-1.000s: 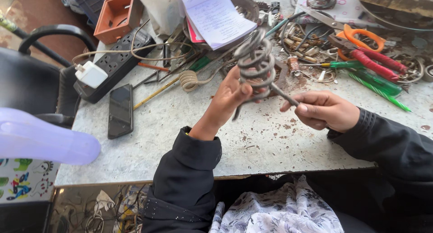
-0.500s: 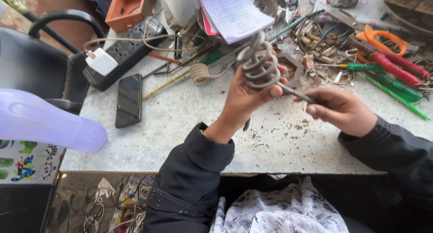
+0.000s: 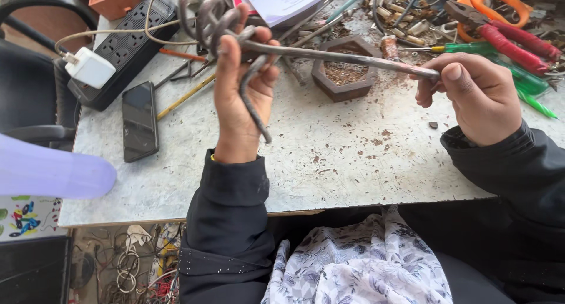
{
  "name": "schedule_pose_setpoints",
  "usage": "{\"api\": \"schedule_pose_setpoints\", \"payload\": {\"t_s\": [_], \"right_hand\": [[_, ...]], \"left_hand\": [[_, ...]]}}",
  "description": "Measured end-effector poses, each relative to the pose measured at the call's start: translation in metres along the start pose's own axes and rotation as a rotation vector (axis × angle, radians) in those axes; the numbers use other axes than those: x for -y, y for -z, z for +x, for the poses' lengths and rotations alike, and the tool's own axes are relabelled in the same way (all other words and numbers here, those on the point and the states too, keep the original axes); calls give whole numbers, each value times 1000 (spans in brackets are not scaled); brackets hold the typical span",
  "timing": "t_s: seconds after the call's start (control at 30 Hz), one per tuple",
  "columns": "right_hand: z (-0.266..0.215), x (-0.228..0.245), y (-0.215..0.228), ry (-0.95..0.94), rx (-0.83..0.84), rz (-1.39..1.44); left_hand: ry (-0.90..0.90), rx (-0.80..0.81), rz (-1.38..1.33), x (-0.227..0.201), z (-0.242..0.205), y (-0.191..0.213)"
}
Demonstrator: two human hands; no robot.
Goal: The person uses pliers to repeatedly strike and straighten a coiled metal heating element on a cluttered workbench. They reposition the element several times and continue hitting it with the pliers to reshape the coils.
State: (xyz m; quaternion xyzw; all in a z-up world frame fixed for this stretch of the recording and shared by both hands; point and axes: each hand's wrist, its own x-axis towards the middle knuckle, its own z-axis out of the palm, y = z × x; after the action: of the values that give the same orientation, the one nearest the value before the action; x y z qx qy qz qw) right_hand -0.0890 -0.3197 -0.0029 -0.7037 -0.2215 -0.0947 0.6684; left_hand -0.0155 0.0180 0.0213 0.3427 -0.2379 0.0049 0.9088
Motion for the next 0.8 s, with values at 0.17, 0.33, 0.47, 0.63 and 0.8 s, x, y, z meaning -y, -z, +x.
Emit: {"api": "schedule_pose_setpoints", "payload": {"t_s": [0.17, 0.33, 0.47, 0.63, 0.8], "right_hand": [[-3, 3, 3, 87, 8, 52], [-6, 11, 3, 145, 8, -79], [-7, 16, 3, 222, 13, -152], [-5, 25, 7, 327, 60, -290], [-5, 34, 8, 406, 131, -320]], "left_hand": [[16, -29, -54, -2, 3, 1], [70, -72, -98, -4, 3, 3], [104, -96, 12, 1, 3, 1], [190, -140, 98, 10, 6, -1], [285, -171, 161, 17, 9, 2]]}}
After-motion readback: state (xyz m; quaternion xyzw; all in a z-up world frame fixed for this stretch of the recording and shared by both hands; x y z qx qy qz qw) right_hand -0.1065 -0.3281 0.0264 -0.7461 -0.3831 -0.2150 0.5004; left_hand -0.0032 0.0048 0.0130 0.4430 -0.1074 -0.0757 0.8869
